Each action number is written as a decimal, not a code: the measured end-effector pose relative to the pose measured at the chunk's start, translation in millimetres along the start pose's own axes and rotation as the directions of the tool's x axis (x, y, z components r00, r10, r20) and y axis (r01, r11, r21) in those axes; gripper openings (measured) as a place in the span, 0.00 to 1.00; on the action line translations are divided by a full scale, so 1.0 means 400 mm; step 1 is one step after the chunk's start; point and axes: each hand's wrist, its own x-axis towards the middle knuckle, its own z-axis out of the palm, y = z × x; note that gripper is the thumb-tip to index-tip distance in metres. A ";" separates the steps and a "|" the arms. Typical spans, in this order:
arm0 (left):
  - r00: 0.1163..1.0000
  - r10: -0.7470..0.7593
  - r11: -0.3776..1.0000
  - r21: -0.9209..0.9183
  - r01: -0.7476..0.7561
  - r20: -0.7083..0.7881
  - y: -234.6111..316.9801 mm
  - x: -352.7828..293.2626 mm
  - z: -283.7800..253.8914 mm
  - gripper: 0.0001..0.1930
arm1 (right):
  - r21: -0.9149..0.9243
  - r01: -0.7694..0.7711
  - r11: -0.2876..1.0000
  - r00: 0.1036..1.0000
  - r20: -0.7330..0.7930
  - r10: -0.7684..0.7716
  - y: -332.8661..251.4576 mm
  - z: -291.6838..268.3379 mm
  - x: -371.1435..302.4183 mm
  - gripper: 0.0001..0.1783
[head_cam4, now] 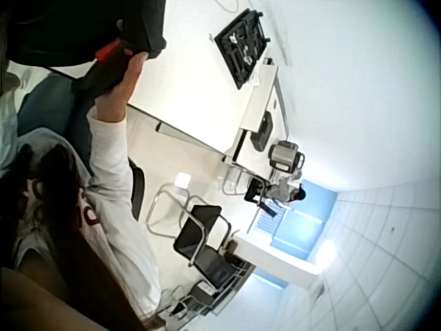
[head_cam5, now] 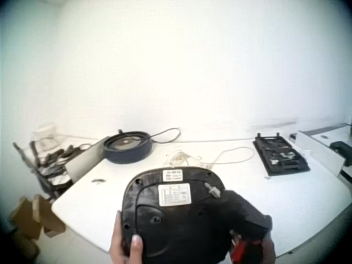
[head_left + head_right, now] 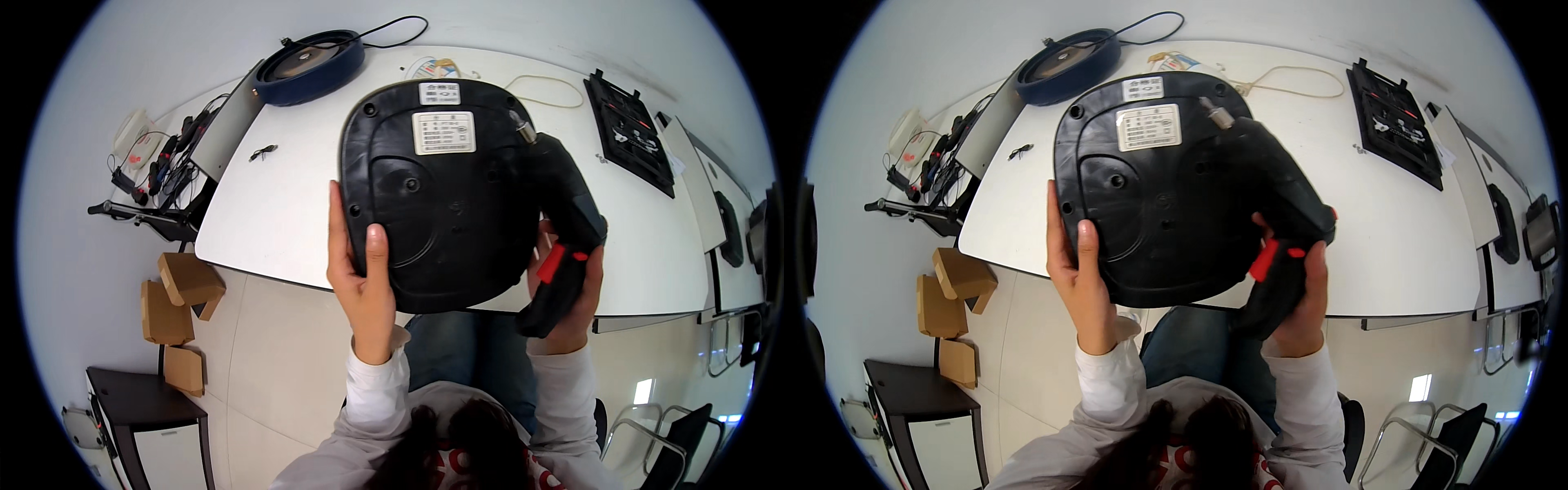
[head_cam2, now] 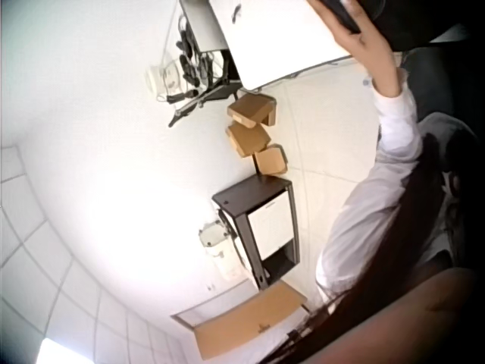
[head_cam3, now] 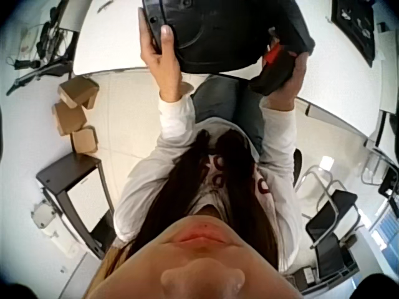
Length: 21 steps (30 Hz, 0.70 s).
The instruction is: The person uses a cordless electric screwdriver to fasten screws into the underside of a black plastic appliance base. They repeatedly pick up screws, align them in the holes, and drive them in while holding the base steady. The base is flipped over at the end to show the top side.
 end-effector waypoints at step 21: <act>0.999 -0.010 0.999 -0.052 0.009 -0.030 0.003 0.001 -0.012 0.30 | 0.113 0.061 0.992 0.998 0.029 -0.064 -0.023 0.043 -0.019 0.41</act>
